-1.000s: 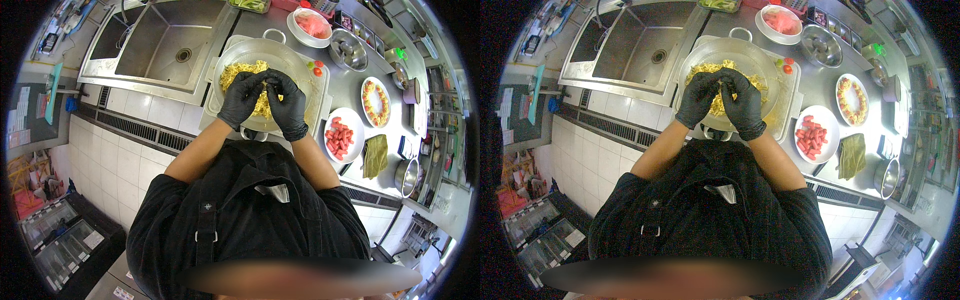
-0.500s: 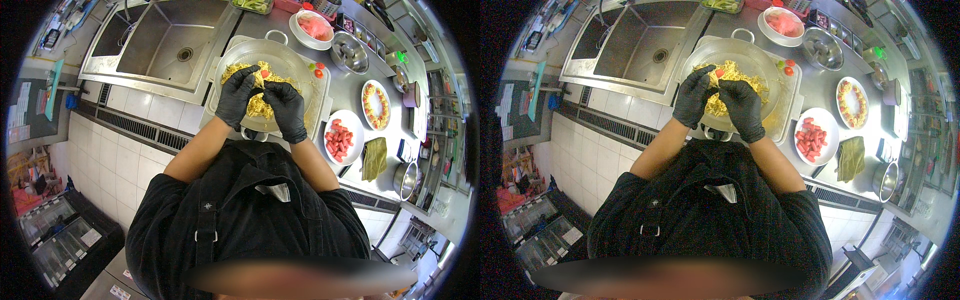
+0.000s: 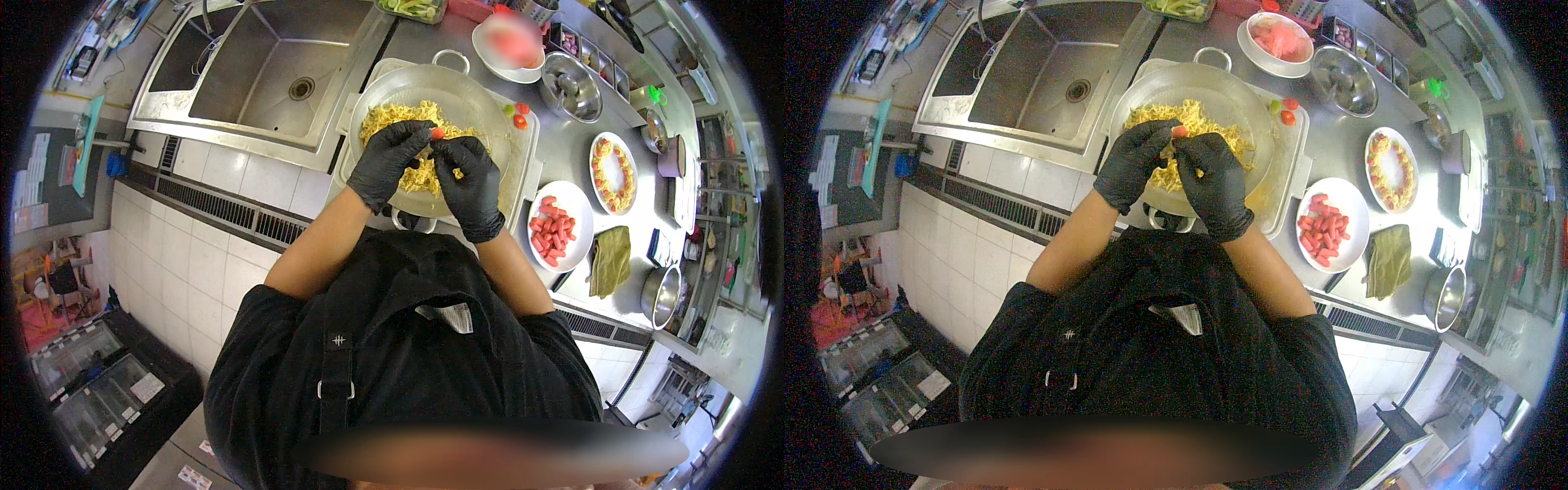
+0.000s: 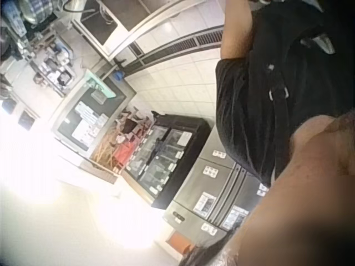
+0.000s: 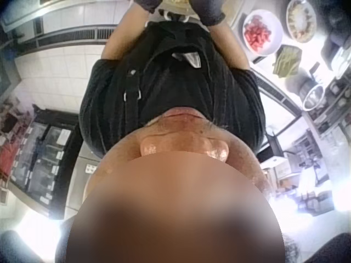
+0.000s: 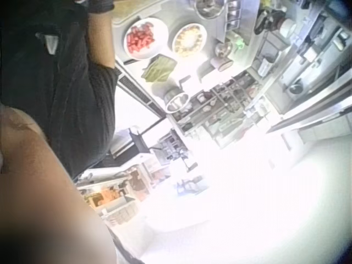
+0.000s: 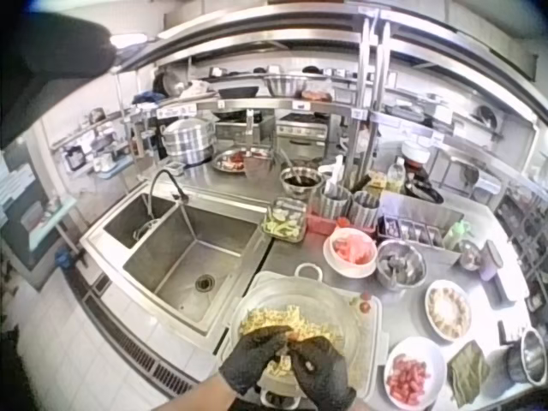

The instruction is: The person repeatedly picks up small red pieces and wraps them with yellow shredded material using gloved hands, then places the assembled items onto a plate. The process is continuous and repetitive throughout the clip.

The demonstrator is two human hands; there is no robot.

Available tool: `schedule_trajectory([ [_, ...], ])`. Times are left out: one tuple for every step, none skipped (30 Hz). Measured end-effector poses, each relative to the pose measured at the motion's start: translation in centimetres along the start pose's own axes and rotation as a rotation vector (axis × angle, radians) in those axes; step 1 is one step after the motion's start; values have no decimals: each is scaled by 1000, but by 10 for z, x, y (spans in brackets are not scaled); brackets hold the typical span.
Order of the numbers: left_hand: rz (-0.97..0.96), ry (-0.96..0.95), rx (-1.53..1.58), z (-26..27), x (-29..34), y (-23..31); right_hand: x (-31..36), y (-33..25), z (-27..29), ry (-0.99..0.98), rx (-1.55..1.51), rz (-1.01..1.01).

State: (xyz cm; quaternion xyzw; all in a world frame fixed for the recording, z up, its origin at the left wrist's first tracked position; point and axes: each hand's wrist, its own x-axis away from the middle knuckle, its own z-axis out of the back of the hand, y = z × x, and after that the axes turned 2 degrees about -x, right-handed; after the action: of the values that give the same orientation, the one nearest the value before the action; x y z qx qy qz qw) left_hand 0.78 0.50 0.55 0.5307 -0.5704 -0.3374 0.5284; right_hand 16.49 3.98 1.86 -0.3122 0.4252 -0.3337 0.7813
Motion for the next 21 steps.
schedule_trajectory([
  [-69,3,31,1,-2,-6,-1,-6,1,-10,21,19],
  [-137,7,61,2,-2,-12,-2,-9,1,-20,42,39],
  [-170,0,115,3,-3,-16,-2,-8,0,-20,29,30],
  [-202,-13,169,2,-3,-17,2,-2,-2,-11,-122,-87],
  [-197,-37,248,2,-3,-18,7,6,-6,-2,-273,-205],
  [-182,-55,276,2,-2,-16,10,11,-8,8,-424,-322],
  [-164,-70,301,3,-1,-13,9,12,-4,-25,-553,-428],
  [-135,-78,275,4,1,-6,6,15,1,-81,-600,-481],
  [-106,-87,250,5,3,-2,2,19,6,-138,-645,-533],
  [-129,-122,177,9,3,-2,-3,21,12,-191,-689,-585],
  [-152,-156,105,14,1,-2,-8,21,17,-241,-658,-577],
  [-175,-190,33,17,1,-1,-11,24,20,-266,-644,-559],
  [-236,-225,-39,17,2,4,-13,29,22,-291,-628,-540],
  [-269,-265,-162,17,2,11,-15,32,23,-317,-612,-522],
  [-301,-304,-285,17,2,19,-17,32,25,-341,-581,-478],
  [-334,-341,-410,18,1,23,-17,37,23,-331,-553,-456],
  [-374,-335,-520,19,-2,20,-15,45,21,-321,-525,-434],
  [-433,-314,-550,18,-3,18,-13,49,20,-311,-496,-412],
  [-492,-290,-580,17,-3,16,-13,48,18,-277,-448,-389],
  [-550,-267,-609,15,-3,15,-12,46,16,-243,-399,-367],
  [-556,-229,-643,15,-4,13,-11,43,14,-209,-350,-345],
])
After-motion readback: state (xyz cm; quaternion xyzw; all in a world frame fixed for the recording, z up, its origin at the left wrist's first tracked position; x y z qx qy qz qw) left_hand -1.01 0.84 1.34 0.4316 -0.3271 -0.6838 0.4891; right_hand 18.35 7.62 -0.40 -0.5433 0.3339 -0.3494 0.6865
